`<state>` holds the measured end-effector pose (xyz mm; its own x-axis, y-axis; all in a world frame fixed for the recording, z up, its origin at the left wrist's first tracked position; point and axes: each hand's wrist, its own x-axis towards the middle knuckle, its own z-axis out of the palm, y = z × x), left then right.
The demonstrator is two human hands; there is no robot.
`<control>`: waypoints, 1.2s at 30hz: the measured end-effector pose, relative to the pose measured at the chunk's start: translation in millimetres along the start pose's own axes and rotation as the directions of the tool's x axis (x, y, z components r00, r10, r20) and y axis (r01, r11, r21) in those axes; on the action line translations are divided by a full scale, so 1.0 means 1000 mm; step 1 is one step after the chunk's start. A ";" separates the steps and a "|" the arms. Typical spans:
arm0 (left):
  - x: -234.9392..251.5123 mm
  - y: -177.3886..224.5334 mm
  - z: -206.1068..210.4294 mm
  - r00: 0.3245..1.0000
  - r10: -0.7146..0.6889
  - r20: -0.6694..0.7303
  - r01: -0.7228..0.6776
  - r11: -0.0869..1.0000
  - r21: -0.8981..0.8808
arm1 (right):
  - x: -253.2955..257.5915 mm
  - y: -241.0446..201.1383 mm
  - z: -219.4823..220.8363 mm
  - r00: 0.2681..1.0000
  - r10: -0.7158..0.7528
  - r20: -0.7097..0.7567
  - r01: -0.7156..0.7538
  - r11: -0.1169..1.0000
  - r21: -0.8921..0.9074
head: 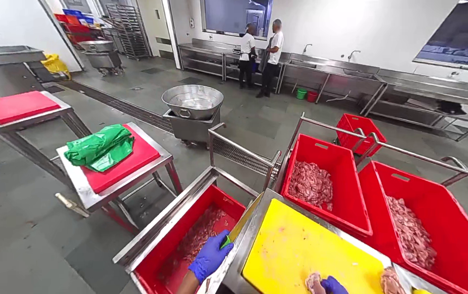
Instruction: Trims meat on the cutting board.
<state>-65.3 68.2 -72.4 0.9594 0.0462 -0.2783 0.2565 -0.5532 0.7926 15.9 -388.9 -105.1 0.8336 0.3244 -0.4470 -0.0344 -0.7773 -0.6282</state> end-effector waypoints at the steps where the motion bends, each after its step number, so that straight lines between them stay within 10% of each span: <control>1: 0.000 -0.001 0.000 1.000 0.003 -0.002 -0.003 1.000 -0.004 | 0.004 0.002 0.003 0.998 -0.042 -0.036 0.039 0.997 -0.072; 5: -0.002 -0.001 0.001 1.000 0.011 -0.023 -0.012 0.999 -0.048 | 0.011 0.004 0.009 0.977 -0.040 -0.211 0.011 0.990 -0.137; 10: -0.006 -0.004 0.000 0.999 0.002 -0.032 -0.004 0.998 -0.056 | 0.004 0.001 -0.005 0.870 0.164 -0.465 0.042 0.915 0.401; 18: -0.008 -0.002 -0.002 0.998 -0.020 -0.055 0.018 0.999 -0.043 | 0.009 0.010 -0.051 0.886 0.332 -0.324 -0.304 0.943 0.137; 27: -0.015 0.000 -0.004 0.996 -0.045 -0.083 0.040 0.997 -0.059 | 0.019 -0.098 -0.047 0.992 0.061 -0.113 0.057 0.578 0.814; 32: -0.015 0.002 0.003 0.997 -0.067 0.036 0.070 0.994 -0.083 | 0.068 -0.081 -0.007 0.953 0.179 -0.246 -0.100 0.947 0.304; 36: 0.001 0.020 0.019 0.988 -0.014 0.156 0.023 0.998 -0.060 | 0.062 -0.064 0.014 0.888 0.032 -0.458 -0.067 0.996 -0.059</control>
<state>-61.1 41.2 -67.4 0.9259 -0.0762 -0.3701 0.2853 -0.5012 0.8170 61.8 -311.7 -101.3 0.9919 0.0160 -0.1256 -0.0574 -0.8277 -0.5582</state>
